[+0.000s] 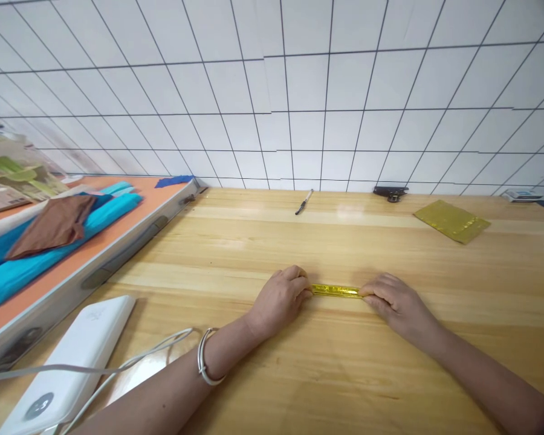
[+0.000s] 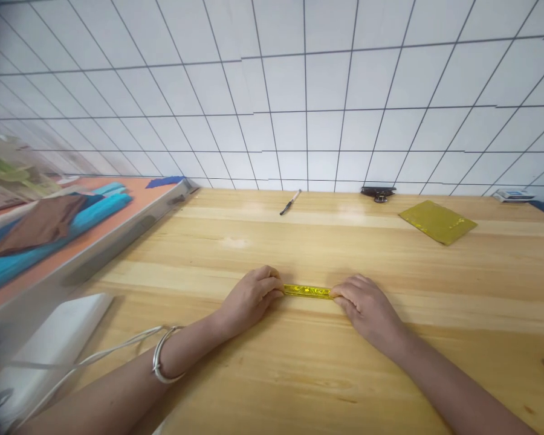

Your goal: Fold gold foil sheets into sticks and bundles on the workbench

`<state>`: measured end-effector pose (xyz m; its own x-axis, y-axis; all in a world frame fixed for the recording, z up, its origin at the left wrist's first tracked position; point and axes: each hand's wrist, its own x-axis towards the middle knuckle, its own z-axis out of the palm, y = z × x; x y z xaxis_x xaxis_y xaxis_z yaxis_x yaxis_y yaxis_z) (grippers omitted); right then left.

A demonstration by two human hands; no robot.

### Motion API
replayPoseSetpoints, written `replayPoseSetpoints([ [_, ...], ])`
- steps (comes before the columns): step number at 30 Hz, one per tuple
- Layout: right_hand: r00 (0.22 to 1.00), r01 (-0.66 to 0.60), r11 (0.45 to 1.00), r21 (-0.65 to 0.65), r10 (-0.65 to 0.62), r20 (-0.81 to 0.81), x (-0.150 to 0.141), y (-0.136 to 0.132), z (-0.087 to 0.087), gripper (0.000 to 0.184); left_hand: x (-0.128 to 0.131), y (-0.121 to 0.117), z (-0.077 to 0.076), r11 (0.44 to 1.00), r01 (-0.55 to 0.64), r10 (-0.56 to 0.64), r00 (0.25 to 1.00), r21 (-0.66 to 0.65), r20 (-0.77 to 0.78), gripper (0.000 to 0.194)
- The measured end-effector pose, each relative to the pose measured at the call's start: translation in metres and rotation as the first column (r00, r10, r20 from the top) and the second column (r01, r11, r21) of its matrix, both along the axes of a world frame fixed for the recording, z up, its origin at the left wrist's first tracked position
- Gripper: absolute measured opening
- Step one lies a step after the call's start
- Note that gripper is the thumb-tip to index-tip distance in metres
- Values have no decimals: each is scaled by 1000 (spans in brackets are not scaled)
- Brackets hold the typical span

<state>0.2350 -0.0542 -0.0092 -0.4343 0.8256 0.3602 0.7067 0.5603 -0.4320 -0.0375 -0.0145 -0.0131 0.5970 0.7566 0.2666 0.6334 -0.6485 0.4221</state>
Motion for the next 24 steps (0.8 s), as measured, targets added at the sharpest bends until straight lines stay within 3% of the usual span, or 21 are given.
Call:
replayPoseSetpoints([
  [8,999,31,998,-55,-29,37,0,-1,-3,15,5,-4,2,998,-54,60,986,41,-159,18],
  [14,997,-26,999,-42,29,75,3,0,-3,17,-1,-3,4,1000,-3,7,989,30,-146,16],
  [19,997,-20,1000,-10,21,78,1,-2,-2,19,-2,-5,7,989,88,-51,959,121,-279,16],
  [24,996,7,1000,-9,-6,90,0,-4,-4,19,2,-6,11,990,70,-25,942,124,-334,15],
])
